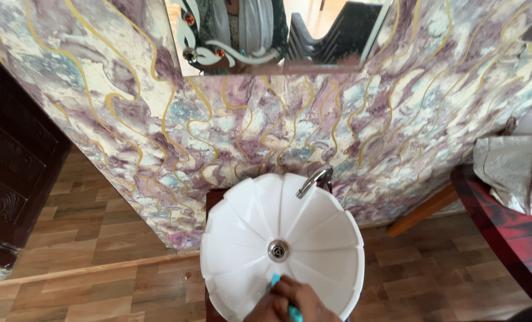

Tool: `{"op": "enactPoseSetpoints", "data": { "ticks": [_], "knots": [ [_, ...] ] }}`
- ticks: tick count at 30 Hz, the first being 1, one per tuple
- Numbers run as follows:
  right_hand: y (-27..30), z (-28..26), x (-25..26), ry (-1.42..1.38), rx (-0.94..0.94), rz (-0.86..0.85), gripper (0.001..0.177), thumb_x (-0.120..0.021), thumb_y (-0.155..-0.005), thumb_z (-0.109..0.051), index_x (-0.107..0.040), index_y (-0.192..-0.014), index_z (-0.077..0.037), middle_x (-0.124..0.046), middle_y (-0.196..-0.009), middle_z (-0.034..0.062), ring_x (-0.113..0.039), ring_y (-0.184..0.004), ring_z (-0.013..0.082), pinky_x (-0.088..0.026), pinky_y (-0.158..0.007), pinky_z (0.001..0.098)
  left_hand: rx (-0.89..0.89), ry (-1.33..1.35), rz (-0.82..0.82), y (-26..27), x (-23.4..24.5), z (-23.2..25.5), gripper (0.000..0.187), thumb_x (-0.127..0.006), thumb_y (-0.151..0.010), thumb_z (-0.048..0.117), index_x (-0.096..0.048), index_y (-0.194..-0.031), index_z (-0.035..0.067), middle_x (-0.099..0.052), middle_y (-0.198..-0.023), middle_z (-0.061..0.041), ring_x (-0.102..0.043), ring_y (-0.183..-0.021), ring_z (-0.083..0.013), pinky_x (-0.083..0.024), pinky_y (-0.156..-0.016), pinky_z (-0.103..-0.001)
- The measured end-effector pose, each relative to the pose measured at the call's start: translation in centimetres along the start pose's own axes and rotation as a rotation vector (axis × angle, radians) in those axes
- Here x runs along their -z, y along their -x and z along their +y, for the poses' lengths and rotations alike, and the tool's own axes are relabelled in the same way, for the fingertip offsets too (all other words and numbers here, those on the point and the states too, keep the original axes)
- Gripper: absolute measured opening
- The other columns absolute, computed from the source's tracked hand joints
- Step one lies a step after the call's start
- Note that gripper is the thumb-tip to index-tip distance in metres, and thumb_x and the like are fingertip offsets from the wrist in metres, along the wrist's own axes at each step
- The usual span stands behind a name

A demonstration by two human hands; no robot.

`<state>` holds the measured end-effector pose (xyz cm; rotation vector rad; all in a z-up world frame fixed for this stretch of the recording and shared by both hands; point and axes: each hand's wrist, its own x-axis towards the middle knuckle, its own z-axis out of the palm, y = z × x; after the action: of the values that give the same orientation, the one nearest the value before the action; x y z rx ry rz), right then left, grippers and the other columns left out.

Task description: The person scrubs the interior and exterior surfaces of a white pedestal sink using a small blue brush by hand.

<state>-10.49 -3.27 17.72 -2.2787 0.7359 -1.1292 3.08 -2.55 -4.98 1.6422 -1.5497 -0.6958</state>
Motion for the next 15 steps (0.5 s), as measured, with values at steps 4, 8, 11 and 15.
{"op": "enactPoseSetpoints", "data": {
  "ticks": [4, 8, 11, 15],
  "knots": [
    [-1.1, 7.0, -1.4, -0.199, 0.013, -0.747, 0.026, -0.066, -0.09, -0.023, -0.07, -0.112, -0.01, -0.067, -0.109, 0.0162, -0.071, -0.094, 0.0421, -0.058, -0.082, 0.047, -0.001, 0.013, 0.015, 0.6, -0.7, 0.6, 0.023, -0.07, -0.084, 0.025, -0.068, -0.097, 0.006, -0.071, -0.109, -0.016, -0.067, -0.109, -0.0339, -0.055, -0.091, -0.043],
    [-2.6, 7.9, -2.1, -0.171, 0.038, -0.693, 0.027, -0.069, -0.082, -0.021, -0.069, -0.107, -0.009, -0.067, -0.102, 0.0171, -0.07, -0.083, 0.0429, -0.057, -0.073, 0.0478, 0.039, -0.031, 0.013, -0.6, -0.8, 0.1, 0.023, -0.07, -0.084, 0.026, -0.068, -0.098, 0.007, -0.071, -0.11, -0.015, -0.067, -0.109, -0.0338, -0.055, -0.091, -0.043],
    [-5.6, 7.3, -0.6, -0.206, 0.074, -0.707, 0.03, -0.068, -0.083, -0.019, -0.067, -0.11, -0.007, -0.066, -0.106, 0.0186, -0.068, -0.084, 0.0444, -0.057, -0.073, 0.0484, 0.076, -0.036, -0.011, -2.7, -1.8, 0.3, 0.023, -0.07, -0.085, 0.026, -0.068, -0.098, 0.008, -0.071, -0.11, -0.015, -0.067, -0.109, -0.0337, -0.055, -0.091, -0.043],
    [1.8, 1.9, 0.9, -0.051, -0.017, 0.063, 0.021, -0.068, -0.093, -0.018, -0.074, -0.113, -0.017, -0.076, -0.11, 0.008, -0.077, -0.096, 0.0288, -0.065, -0.086, 0.0411, 0.017, 0.024, 0.009, -1.5, -2.8, 1.2, 0.023, -0.07, -0.085, 0.026, -0.068, -0.099, 0.008, -0.071, -0.11, -0.015, -0.067, -0.109, -0.0336, -0.055, -0.091, -0.043]
  ]
}}
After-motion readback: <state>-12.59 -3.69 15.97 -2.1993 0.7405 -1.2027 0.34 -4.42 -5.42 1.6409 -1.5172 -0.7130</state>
